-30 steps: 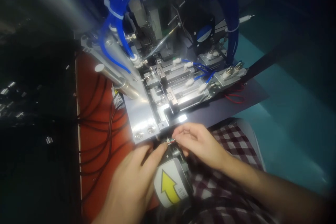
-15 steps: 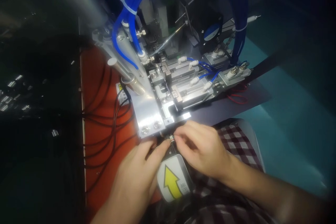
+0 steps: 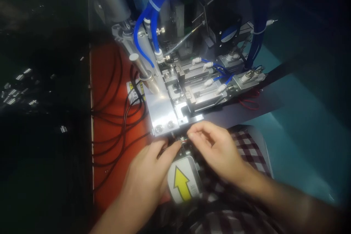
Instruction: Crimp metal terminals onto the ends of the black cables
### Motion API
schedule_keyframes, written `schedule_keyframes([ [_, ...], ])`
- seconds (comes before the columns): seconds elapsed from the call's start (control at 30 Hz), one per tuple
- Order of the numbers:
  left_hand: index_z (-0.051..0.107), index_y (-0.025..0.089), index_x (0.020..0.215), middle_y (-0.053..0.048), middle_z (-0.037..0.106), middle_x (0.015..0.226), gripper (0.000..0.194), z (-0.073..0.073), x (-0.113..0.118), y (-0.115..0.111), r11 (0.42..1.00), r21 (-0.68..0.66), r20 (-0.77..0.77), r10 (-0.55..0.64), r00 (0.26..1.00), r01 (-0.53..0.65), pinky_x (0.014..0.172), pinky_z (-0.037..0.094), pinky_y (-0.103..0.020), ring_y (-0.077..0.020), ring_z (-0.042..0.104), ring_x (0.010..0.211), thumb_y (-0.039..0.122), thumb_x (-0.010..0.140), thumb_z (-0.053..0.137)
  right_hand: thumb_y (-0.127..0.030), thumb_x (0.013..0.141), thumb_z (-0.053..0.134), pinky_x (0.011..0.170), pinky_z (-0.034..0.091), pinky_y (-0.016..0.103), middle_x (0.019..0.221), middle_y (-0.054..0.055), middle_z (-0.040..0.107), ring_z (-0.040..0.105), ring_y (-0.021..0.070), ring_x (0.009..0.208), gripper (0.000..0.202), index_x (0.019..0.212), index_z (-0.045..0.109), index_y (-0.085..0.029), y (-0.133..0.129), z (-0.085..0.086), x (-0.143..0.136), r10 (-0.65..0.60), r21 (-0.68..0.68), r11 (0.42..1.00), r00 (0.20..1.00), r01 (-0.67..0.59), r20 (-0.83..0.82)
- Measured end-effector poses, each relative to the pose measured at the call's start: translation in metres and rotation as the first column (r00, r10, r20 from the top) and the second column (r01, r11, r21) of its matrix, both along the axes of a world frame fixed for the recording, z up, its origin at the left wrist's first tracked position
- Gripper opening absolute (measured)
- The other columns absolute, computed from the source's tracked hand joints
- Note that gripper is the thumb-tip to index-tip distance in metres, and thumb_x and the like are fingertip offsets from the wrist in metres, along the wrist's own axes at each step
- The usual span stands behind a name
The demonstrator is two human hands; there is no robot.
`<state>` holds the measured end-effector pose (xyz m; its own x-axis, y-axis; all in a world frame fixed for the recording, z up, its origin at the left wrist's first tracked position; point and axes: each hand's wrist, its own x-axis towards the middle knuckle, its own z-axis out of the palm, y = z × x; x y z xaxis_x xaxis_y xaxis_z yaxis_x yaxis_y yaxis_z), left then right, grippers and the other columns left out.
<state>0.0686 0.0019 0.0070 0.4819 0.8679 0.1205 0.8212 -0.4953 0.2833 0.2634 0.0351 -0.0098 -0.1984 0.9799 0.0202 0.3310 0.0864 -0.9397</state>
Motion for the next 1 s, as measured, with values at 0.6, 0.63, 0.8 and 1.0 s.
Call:
schedule_keyframes([
  [0.6, 0.053, 0.022, 0.125, -0.009, 0.054, 0.103, 0.046, -0.0091, -0.0018, -0.0028, 0.995, -0.102, 0.129, 0.030, 0.991, -0.017, 0.063, 0.051, -0.032, -0.0222, 0.059, 0.083, 0.013, 0.081, 0.043, -0.023, 0.085, 0.058, 0.048, 0.040, 0.023, 0.061, -0.002, 0.053, 0.048, 0.0108, 0.052, 0.012, 0.075, 0.061, -0.017, -0.0026, 0.0011, -0.0024, 0.014, -0.089, 0.996, 0.997, -0.007, 0.070],
  [0.63, 0.053, 0.021, 0.124, -0.009, 0.054, 0.103, 0.045, -0.0081, -0.0012, -0.0022, 0.996, -0.093, 0.135, 0.026, 0.990, -0.013, 0.063, 0.051, -0.031, -0.0220, 0.059, 0.082, 0.014, 0.081, 0.044, -0.023, 0.085, 0.058, 0.048, 0.040, 0.023, 0.061, -0.002, 0.053, 0.048, 0.0106, 0.052, 0.012, 0.074, 0.060, -0.017, -0.0041, 0.0013, -0.0023, 0.009, -0.071, 0.997, 0.996, -0.003, 0.084],
  [0.8, 0.056, 0.019, 0.121, -0.010, 0.055, 0.100, 0.041, -0.0044, 0.0013, -0.0003, 0.995, -0.104, 0.137, 0.026, 0.990, -0.012, 0.060, 0.050, -0.030, -0.0211, 0.059, 0.078, 0.015, 0.082, 0.045, -0.018, 0.085, 0.057, 0.053, 0.042, 0.024, 0.066, 0.000, 0.057, 0.050, 0.0106, 0.056, 0.010, 0.076, 0.060, -0.016, -0.0076, 0.0005, -0.0007, 0.025, 0.082, 0.996, 0.989, -0.037, 0.147],
  [1.0, 0.055, 0.023, 0.122, -0.008, 0.055, 0.099, 0.041, -0.0087, 0.0013, -0.0011, 0.997, -0.068, 0.150, 0.049, 0.987, -0.039, 0.060, 0.049, -0.028, -0.0193, 0.059, 0.078, 0.014, 0.083, 0.044, -0.023, 0.083, 0.061, 0.048, 0.040, 0.021, 0.063, -0.002, 0.054, 0.049, 0.0100, 0.053, 0.006, 0.081, 0.061, -0.017, -0.0036, -0.0009, 0.0032, 0.035, -0.052, 0.998, 0.996, -0.030, 0.079],
])
